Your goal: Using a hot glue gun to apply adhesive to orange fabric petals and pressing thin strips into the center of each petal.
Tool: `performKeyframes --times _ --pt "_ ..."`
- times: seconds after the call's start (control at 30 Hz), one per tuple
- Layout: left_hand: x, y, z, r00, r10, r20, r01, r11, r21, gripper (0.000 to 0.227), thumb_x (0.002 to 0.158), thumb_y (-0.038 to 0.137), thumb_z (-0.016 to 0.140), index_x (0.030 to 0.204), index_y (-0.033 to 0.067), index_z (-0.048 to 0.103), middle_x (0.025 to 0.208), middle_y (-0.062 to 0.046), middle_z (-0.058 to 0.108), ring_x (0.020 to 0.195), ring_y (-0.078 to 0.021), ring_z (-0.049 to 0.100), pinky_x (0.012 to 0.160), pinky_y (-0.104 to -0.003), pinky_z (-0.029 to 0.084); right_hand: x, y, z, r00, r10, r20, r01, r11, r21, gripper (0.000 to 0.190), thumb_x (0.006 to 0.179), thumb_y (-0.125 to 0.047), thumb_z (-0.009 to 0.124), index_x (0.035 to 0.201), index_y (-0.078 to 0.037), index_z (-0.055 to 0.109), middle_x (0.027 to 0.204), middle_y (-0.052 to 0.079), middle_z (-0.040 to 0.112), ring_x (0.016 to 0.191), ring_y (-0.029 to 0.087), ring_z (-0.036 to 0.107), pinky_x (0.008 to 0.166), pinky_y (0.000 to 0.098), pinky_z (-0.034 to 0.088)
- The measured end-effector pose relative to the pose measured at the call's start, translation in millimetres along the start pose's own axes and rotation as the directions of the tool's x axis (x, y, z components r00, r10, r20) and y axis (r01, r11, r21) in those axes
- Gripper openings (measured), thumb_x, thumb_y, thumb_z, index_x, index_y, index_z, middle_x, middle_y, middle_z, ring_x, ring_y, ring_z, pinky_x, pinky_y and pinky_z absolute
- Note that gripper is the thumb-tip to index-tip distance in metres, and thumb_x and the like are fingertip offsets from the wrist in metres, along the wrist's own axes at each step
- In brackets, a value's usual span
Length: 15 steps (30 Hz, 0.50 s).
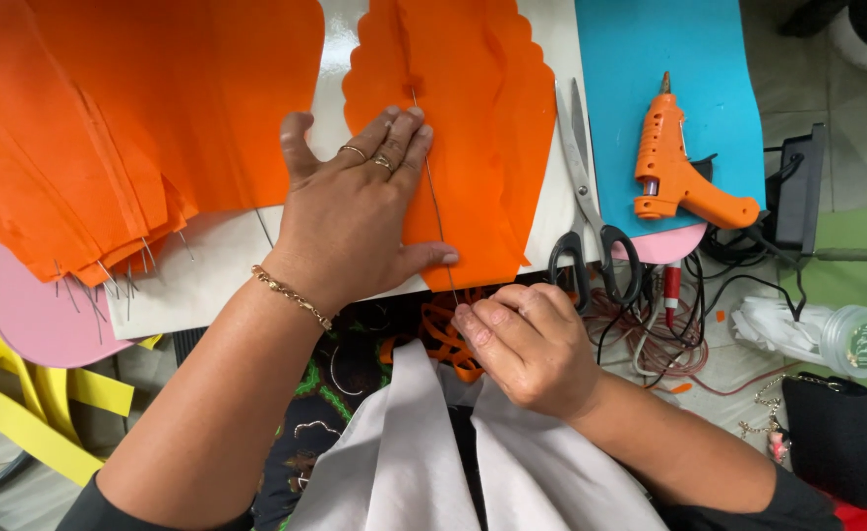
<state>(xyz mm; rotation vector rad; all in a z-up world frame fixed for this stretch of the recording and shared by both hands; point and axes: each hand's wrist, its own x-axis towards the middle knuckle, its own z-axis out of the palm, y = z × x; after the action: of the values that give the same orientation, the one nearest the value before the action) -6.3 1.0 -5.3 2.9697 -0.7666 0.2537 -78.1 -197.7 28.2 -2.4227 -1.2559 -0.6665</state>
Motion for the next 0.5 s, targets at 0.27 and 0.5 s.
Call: performKeyframes --times 0.27,0.5 --pt "1.2 -1.3 -4.3 1.0 0.007 0.001 -0.007 0.999 -0.038 0.103 0.068 0.082 0.051 0.141 0.0089 0.044 0.147 -0.005 0.044 0.134 -0.0128 0.039 0.101 -0.06 0.007 2.7 19.1 -31.5 0.992 0.062 0.112 -0.073 0.993 0.095 0.017 0.087 -0.02 0.066 0.093 -0.004 0.065 0.093 0.008 0.064 0.079 0.025 0.06 0.065 0.0383 0.044" --pt "-0.7 -2.4 -4.2 0.999 0.05 0.016 -0.05 0.998 -0.026 0.111 0.065 0.086 0.051 0.144 0.0077 0.042 0.149 -0.007 0.042 0.136 -0.0173 0.039 0.111 -0.051 -0.001 -34.8 124.3 -89.9 0.779 0.565 0.271 -0.554 0.823 -0.125 0.053 0.084 -0.009 0.068 0.131 0.007 0.051 0.127 0.023 0.055 0.118 0.038 0.048 0.101 0.0457 0.038"
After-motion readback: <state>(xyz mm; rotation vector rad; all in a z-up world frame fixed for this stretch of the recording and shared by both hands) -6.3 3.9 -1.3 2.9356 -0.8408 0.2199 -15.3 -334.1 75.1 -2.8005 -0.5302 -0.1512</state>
